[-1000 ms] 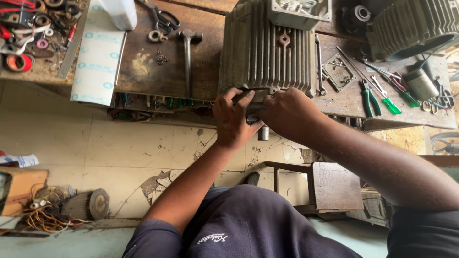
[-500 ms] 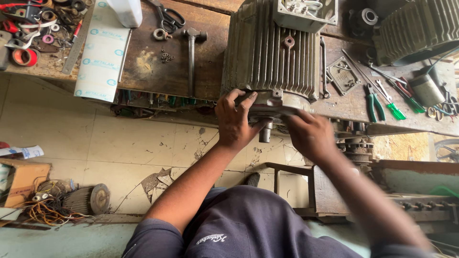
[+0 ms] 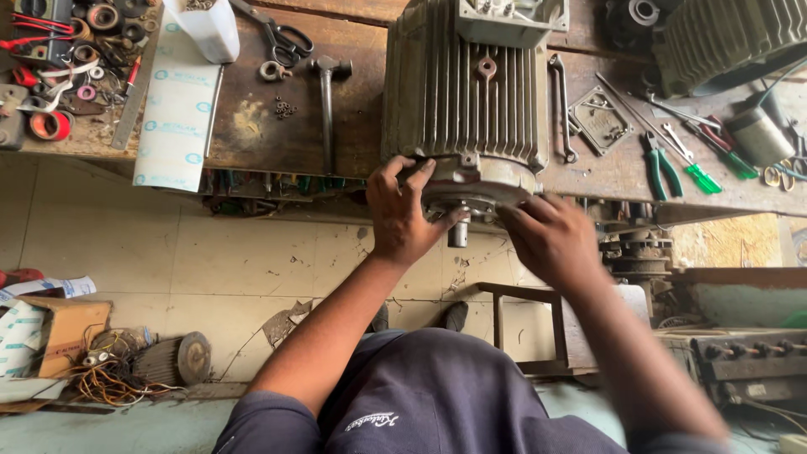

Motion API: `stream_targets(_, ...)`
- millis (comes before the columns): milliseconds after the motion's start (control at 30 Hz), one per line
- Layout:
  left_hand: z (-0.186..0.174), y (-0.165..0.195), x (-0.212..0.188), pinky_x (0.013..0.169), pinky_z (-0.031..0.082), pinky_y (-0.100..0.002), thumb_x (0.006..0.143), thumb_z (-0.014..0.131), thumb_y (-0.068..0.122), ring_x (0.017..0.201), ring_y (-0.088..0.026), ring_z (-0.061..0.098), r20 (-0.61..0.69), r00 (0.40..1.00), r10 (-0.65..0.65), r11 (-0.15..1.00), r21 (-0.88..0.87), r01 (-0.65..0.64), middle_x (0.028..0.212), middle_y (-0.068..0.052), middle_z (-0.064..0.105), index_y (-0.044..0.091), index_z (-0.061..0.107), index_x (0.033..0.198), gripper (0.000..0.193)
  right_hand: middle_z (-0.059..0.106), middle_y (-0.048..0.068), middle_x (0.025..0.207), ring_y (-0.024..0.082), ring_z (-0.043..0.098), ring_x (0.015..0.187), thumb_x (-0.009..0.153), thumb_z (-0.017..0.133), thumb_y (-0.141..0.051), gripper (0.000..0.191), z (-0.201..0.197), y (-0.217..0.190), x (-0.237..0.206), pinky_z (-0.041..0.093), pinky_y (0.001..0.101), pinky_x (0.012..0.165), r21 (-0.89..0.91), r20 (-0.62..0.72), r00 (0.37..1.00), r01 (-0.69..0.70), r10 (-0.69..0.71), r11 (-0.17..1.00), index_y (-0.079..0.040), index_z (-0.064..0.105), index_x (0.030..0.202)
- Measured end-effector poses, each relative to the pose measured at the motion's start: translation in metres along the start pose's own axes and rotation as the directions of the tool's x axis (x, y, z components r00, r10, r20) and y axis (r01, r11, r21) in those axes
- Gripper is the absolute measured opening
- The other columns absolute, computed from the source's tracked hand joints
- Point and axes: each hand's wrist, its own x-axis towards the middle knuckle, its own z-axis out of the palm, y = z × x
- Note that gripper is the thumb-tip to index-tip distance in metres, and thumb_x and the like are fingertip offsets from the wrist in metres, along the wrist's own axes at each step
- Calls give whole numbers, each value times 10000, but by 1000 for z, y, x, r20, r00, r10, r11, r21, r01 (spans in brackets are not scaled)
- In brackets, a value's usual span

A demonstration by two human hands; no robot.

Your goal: The person assembles an electric motor on a workbench by inserting bolts and tightening them with a wrench. They also use a screwdriver to adjust a component on the motor shaft.

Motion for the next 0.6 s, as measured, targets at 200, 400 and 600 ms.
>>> stream_targets(200,0,0,-4,1029,391,-576,708,935,559,1208,-363,461,18,1000,-10,1000,-21,10,1332,-179,437,139,444,1430,970,713,23,855,88,617,565,1001,669,-167,112,-19,-7,82,464,236,433,-200,421,861,394,-285,897,-147,737,914)
stream_targets(400,2,-1,-6,1056,407,-574,690,1004,367,1255,-376,467,-43,999,-30,998,-57,27,1374,-160,426,167,452,1439,952,727,-25,776,143,701,708,866,721,-205,102,-7,-48,116,513,311,557,-269,678,675,597,-292,756,-188,726,766)
stream_targets(600,3,-1,-7,1075,390,-584,669,1009,340,1286,-383,455,-66,996,-61,995,-80,56,1380,-147,418,203,460,1426,944,720,-43,813,126,706,755,841,729,-222,50,-14,-61,132,518,298,571,-280,716,626,664,-311,693,-179,735,815)
